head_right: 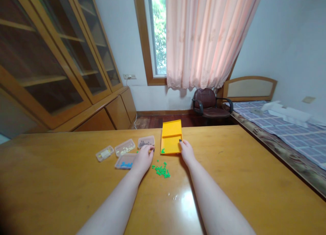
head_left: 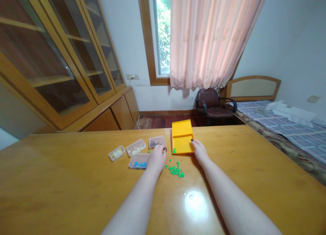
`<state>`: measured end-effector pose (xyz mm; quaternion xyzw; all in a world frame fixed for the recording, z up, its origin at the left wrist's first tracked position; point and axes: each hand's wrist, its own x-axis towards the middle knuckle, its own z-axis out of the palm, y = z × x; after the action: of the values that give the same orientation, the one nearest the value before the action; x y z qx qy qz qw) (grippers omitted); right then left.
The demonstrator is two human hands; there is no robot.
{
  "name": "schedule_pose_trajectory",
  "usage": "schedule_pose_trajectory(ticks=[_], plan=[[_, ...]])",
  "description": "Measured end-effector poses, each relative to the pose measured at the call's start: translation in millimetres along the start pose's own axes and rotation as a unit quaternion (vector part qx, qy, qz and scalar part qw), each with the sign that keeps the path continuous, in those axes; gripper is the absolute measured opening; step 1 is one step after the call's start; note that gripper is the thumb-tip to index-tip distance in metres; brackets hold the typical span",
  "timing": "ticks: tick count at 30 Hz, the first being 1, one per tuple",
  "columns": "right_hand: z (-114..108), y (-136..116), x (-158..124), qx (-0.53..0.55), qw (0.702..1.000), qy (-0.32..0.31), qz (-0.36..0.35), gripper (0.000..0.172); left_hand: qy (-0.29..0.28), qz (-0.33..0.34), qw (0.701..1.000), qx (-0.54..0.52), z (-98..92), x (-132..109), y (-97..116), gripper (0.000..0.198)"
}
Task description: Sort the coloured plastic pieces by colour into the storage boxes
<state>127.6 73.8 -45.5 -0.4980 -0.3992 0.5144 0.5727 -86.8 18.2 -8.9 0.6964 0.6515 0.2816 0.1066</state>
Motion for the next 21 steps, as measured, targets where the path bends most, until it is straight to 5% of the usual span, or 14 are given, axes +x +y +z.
schedule_pose_trajectory(ticks=[10, 16, 21], plan=[[1.7, 3.2, 1.5, 0.044, 0.999, -0.004, 0.015, 0.023, 0.055, -0.134, 0.964, 0.222, -52.1, -3.0, 2.7, 0.027], [-0.2, 4.9, 3.7, 0.019, 1.000, 0.001, -0.002, 0.021, -0.054, -0.079, 0.953, 0.287, -14.0, -17.6, 17.7, 0.032], [-2.2, 10.1, 7.5, 0.019, 1.000, -0.004, -0.008, 0.025, -0.061, -0.129, 0.938, 0.315, 7.2, -18.6, 17.6, 0.049]])
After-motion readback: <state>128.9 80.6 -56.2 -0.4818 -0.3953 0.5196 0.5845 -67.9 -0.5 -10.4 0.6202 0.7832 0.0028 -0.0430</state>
